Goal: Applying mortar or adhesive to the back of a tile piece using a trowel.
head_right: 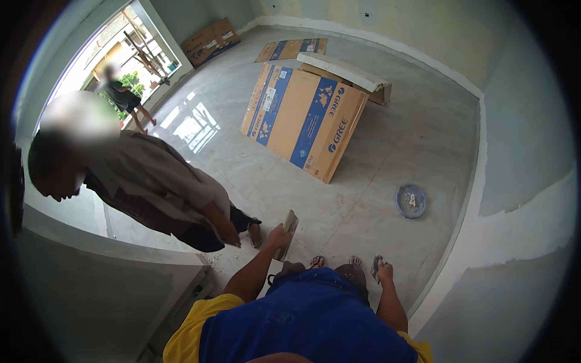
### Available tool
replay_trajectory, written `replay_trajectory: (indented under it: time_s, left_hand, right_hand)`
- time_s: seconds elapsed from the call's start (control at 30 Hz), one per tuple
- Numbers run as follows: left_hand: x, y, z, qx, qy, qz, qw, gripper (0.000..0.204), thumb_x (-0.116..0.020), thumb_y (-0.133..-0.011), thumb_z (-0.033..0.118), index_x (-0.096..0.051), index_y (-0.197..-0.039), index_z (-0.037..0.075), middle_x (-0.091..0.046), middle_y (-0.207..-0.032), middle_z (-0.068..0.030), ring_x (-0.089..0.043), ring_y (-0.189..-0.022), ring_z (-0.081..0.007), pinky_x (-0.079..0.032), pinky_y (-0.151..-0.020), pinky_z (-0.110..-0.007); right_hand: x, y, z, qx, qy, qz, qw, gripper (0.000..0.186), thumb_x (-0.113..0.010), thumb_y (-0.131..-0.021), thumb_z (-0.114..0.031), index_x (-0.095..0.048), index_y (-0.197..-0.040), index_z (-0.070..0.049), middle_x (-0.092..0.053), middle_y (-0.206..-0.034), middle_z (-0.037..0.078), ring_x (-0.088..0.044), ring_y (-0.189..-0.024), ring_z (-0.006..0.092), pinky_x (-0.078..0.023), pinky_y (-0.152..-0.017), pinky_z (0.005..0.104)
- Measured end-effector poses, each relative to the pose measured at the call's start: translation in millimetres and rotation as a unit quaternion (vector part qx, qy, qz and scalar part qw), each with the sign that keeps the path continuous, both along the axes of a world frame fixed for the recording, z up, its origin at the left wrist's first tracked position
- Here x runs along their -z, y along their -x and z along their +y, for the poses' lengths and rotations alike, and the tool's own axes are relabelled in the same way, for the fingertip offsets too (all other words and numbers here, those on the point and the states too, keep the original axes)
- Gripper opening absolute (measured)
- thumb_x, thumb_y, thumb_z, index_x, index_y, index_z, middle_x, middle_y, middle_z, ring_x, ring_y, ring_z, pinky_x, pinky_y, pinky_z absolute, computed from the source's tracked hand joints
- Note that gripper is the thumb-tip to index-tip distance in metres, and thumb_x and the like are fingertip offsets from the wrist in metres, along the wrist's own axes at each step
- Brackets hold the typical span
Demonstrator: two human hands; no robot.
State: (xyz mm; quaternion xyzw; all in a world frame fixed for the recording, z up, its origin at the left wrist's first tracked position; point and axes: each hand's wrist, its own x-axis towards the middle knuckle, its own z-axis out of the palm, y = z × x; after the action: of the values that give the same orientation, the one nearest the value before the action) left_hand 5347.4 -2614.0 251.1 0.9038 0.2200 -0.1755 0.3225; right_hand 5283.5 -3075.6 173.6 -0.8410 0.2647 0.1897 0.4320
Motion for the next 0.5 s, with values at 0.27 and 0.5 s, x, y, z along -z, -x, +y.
replay_trajectory:
  time_s: [0.27, 0.5]
  left_hand:
    - [52.9, 108.9, -63.8, -0.166, 0.007, 0.192, 0.967, 0.043, -0.069, -0.080, 0.032, -0.065, -0.116, 0.007, -0.067, -0.112, -0.0199, -0.064, -0.107, -0.0367, -0.051, -0.089, -0.046]
    - [63.2, 237.5, -128.0, -0.334, 0.008, 0.254, 0.908, 0.045, -0.073, -0.079, 0.031, -0.064, -0.116, 0.006, -0.067, -0.111, -0.0205, -0.063, -0.109, -0.0366, -0.050, -0.088, -0.046]
  right_hand:
    - [22.9, -6.5, -118.0, -0.088, 0.044, 0.041, 0.994, 0.049, -0.061, -0.092, -0.037, -0.067, -0.100, 0.011, -0.069, -0.094, 0.029, -0.068, -0.094, 0.0404, -0.051, -0.081, 0.0435]
    - [18.9, -81.5, -188.4, -0.150, 0.143, 0.133, 0.969, 0.049, -0.062, -0.092, -0.034, -0.062, -0.116, 0.009, -0.065, -0.114, 0.028, -0.064, -0.108, 0.0375, -0.049, -0.090, 0.0429]
